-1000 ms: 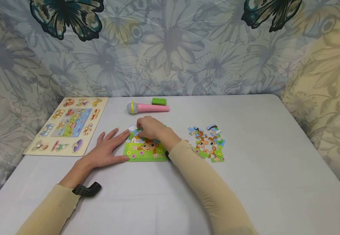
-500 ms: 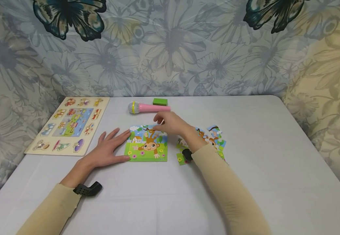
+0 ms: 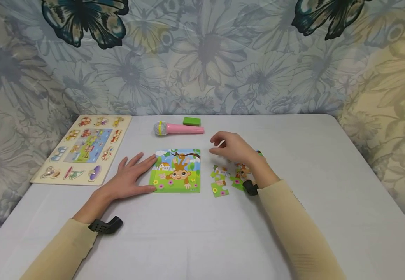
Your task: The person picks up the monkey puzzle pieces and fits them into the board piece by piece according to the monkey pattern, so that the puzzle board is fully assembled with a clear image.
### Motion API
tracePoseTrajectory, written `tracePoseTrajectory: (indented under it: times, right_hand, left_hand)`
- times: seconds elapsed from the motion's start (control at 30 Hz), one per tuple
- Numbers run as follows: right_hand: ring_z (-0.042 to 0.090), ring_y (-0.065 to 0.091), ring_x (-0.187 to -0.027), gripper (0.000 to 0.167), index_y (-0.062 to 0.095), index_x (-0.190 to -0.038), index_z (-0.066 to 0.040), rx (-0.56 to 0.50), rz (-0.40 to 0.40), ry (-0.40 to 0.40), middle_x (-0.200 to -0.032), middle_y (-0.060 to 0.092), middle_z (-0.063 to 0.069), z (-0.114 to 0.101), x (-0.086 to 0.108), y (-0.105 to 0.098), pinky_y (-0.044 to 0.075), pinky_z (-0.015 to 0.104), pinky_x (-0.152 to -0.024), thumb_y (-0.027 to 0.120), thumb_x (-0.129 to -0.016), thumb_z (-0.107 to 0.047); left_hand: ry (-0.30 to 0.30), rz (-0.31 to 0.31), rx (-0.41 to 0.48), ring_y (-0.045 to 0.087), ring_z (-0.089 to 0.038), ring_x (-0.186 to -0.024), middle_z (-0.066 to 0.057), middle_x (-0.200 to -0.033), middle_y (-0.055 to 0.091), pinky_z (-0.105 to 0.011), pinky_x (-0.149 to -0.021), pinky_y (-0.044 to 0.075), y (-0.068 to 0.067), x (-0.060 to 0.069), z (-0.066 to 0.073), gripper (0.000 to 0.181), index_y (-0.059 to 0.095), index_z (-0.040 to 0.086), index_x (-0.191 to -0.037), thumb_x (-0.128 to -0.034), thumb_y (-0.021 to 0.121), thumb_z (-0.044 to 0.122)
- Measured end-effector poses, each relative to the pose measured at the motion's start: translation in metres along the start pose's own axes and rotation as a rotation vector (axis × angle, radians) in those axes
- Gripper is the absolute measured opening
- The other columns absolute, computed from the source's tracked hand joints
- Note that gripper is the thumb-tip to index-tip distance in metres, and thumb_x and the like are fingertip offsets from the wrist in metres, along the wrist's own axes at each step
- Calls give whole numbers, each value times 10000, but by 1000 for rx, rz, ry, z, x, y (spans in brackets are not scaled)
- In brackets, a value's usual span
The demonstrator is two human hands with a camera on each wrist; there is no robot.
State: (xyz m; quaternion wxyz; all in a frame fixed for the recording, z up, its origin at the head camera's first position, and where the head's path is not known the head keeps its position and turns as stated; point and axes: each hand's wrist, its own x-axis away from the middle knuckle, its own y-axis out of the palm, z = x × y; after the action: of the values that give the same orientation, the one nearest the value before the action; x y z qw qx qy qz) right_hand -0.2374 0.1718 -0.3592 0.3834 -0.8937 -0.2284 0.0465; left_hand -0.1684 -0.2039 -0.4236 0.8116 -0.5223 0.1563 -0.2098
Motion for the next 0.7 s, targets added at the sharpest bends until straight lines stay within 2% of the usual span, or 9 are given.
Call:
tracePoseTrajectory:
  times: [0.33, 0.7]
  right_hand:
    - [272, 615, -1054, 399, 621, -1283, -28, 22, 57, 27, -1166, 624, 103, 22, 24, -18, 494, 418, -852, 696, -976, -271]
    - [313, 613, -1085, 413, 606, -1300, -17, 33, 97, 64, -1160, 622, 133, 37, 38, -26, 488, 425, -834, 678, -986, -276]
  left_hand:
    - [-1, -2, -9, 99, -354, -1523, 39, -1647, 271, -690, -1115, -43, 0, -1, 2, 951, 335, 163, -1598, -851, 676, 641]
    - [5, 0, -8, 99, -358, -1522, 46, -1648, 267, -699, -1110, -34, 2, -1, 1, 946, 334, 167, -1599, -856, 665, 649]
